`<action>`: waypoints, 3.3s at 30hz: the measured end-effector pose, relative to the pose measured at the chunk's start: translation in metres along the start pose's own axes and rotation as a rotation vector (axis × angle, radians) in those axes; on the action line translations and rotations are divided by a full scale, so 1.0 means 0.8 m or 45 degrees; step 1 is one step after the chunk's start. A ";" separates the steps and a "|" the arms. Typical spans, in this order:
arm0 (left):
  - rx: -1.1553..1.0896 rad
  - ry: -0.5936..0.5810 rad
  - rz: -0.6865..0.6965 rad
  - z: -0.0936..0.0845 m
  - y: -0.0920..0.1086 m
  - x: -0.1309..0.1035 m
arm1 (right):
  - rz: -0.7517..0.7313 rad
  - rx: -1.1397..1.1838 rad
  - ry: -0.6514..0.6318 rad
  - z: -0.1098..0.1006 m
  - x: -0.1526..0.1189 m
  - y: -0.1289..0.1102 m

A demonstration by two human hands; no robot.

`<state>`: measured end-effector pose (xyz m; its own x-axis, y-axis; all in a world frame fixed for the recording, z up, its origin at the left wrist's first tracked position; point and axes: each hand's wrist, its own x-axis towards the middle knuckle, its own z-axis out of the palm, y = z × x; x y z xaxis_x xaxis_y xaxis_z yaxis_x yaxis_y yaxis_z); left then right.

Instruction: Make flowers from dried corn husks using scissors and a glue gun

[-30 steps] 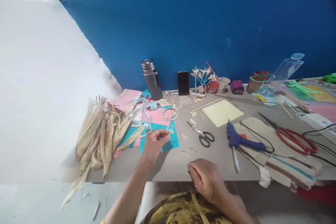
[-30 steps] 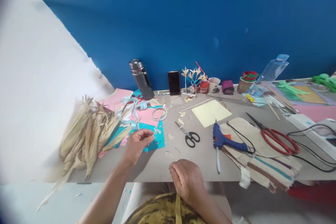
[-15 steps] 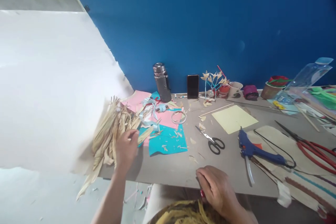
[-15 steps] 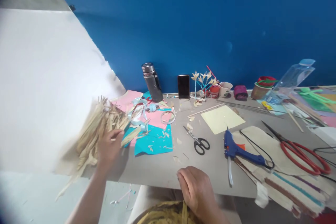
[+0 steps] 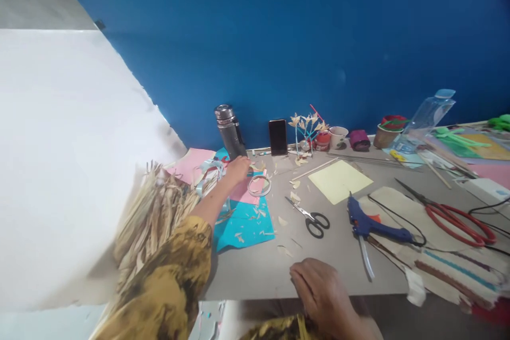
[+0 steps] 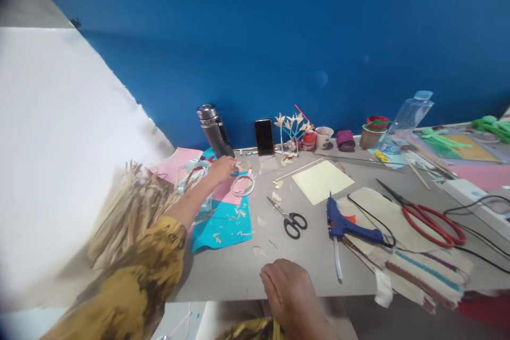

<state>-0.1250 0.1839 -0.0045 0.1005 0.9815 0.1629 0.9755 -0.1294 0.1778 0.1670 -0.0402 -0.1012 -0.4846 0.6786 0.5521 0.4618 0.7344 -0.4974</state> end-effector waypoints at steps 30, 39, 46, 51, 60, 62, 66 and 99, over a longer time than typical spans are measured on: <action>-1.599 -0.058 -0.414 -0.044 0.151 -0.207 | 0.541 0.614 0.226 -0.051 0.129 -0.028; -1.408 -0.124 -0.355 -0.041 0.152 -0.225 | 0.478 0.216 -0.012 -0.061 0.138 -0.043; -1.392 -0.103 -0.399 -0.034 0.144 -0.237 | 0.520 0.186 -0.086 -0.052 0.135 -0.045; -1.459 -0.105 -0.383 -0.028 0.141 -0.237 | 0.513 0.193 -0.093 -0.052 0.136 -0.048; -1.576 0.006 -0.350 -0.016 0.144 -0.234 | 0.597 0.104 -0.154 -0.055 0.140 -0.054; -1.580 0.060 -0.318 -0.014 0.144 -0.234 | 0.617 0.092 -0.146 -0.051 0.141 -0.054; -1.887 -0.104 0.000 -0.021 0.136 -0.249 | 0.705 0.004 -0.052 -0.045 0.140 -0.030; -1.946 0.105 -0.446 -0.006 0.136 -0.201 | 0.943 1.363 -0.026 -0.024 0.158 -0.020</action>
<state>-0.0356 0.0112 -0.0067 -0.1402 0.9886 -0.0544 -0.1723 0.0297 0.9846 0.1124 0.0335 -0.0106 -0.3869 0.9180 -0.0872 -0.1909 -0.1723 -0.9664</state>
